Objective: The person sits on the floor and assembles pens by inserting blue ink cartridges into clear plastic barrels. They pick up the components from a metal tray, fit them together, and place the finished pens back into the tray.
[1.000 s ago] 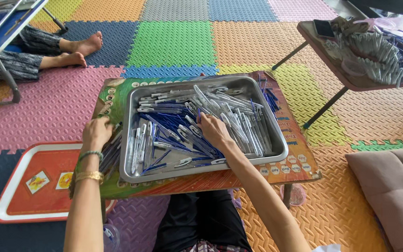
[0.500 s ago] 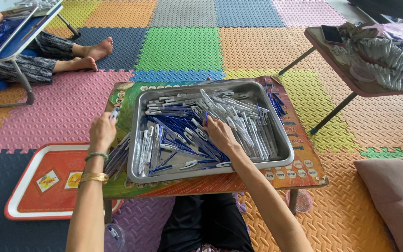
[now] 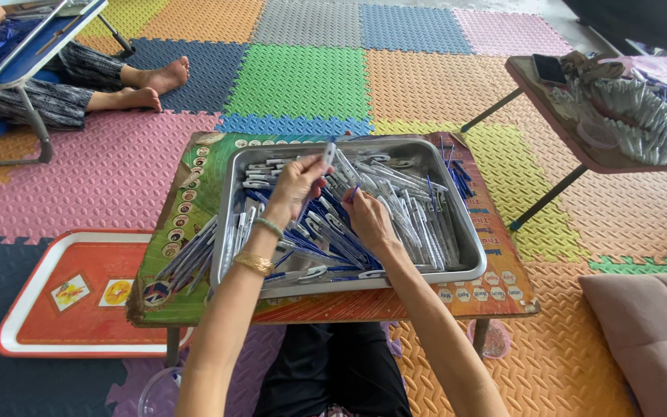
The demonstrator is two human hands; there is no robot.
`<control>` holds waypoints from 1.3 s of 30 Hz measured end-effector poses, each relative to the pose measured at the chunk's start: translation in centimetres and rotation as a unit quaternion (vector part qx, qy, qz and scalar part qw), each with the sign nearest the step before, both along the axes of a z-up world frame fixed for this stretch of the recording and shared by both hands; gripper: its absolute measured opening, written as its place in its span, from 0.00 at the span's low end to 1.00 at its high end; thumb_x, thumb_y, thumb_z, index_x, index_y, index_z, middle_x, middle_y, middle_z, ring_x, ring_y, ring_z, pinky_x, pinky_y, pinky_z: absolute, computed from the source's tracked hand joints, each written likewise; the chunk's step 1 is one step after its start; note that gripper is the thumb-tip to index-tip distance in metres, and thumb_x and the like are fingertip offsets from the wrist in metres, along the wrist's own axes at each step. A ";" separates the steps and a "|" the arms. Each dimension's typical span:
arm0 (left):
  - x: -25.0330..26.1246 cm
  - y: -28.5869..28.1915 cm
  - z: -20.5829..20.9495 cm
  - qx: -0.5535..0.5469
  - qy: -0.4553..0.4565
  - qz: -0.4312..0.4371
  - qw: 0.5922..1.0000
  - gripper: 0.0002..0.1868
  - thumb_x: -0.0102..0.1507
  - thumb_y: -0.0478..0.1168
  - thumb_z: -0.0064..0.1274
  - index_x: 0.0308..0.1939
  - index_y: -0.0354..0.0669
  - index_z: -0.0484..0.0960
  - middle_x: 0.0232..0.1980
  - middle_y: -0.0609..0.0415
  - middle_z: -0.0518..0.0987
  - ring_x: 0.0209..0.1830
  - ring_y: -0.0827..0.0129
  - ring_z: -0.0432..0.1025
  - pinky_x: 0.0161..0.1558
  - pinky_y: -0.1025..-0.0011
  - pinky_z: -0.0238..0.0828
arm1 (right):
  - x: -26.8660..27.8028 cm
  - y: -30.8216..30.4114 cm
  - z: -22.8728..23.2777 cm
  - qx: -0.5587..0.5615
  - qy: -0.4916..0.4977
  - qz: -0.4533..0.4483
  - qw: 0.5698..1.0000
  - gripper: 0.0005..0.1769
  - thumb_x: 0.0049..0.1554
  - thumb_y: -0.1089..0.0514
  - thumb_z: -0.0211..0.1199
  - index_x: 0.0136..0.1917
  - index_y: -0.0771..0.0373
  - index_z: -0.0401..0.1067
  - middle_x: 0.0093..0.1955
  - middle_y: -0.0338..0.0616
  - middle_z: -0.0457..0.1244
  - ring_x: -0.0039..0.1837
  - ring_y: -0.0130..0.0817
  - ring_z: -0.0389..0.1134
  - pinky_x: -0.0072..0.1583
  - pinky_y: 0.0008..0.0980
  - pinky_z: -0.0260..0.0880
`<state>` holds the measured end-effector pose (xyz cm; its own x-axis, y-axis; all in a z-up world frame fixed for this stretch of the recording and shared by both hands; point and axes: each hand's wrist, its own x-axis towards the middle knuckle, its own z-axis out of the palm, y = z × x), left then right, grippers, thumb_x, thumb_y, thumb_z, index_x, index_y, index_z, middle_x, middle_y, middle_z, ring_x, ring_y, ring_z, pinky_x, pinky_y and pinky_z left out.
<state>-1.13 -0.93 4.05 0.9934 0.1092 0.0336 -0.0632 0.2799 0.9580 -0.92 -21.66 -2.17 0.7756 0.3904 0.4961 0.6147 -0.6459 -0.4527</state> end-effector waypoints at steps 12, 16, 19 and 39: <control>0.2 -1.6 -4.0 -0.139 0.019 -0.088 0.986 0.15 0.68 0.39 0.69 0.59 0.50 0.89 0.44 0.49 0.92 0.29 0.72 0.85 0.27 0.81 0.84 | -1.7 0.6 4.6 0.363 0.132 -0.017 0.922 0.04 0.68 0.59 0.62 0.57 0.59 0.72 0.40 0.44 0.76 0.39 0.31 0.75 0.47 0.29 0.75; -0.5 -1.5 -3.7 -0.137 0.030 -0.132 0.981 0.14 0.72 0.43 0.63 0.62 0.55 0.88 0.47 0.49 0.92 0.32 0.73 0.85 0.28 0.82 0.82 | -1.1 1.0 3.6 0.488 0.145 0.049 0.859 0.08 0.68 0.66 0.64 0.59 0.67 0.71 0.46 0.55 0.74 0.47 0.42 0.80 0.47 0.32 0.82; -0.6 -1.4 -3.9 -0.123 0.034 -0.168 0.978 0.14 0.75 0.46 0.60 0.64 0.55 0.87 0.48 0.51 0.91 0.33 0.76 0.83 0.26 0.85 0.75 | -1.5 1.1 4.0 0.505 0.139 0.060 0.850 0.09 0.68 0.65 0.68 0.59 0.69 0.71 0.46 0.55 0.73 0.48 0.43 0.80 0.48 0.33 0.83; -1.3 -0.8 -2.8 -0.182 0.096 -0.218 0.954 0.20 0.73 0.59 0.61 0.53 0.48 0.85 0.40 0.55 0.88 0.27 0.80 0.73 0.17 0.94 0.55 | -2.2 1.5 4.5 0.459 0.115 0.072 0.878 0.08 0.65 0.66 0.73 0.55 0.67 0.75 0.43 0.50 0.74 0.48 0.35 0.79 0.47 0.26 0.81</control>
<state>-2.40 -1.74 1.26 0.9311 -0.3459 -0.1156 0.3027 0.5563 0.7739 -3.08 -20.18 2.35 0.8721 0.0107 0.4892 0.4836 0.1342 -0.8650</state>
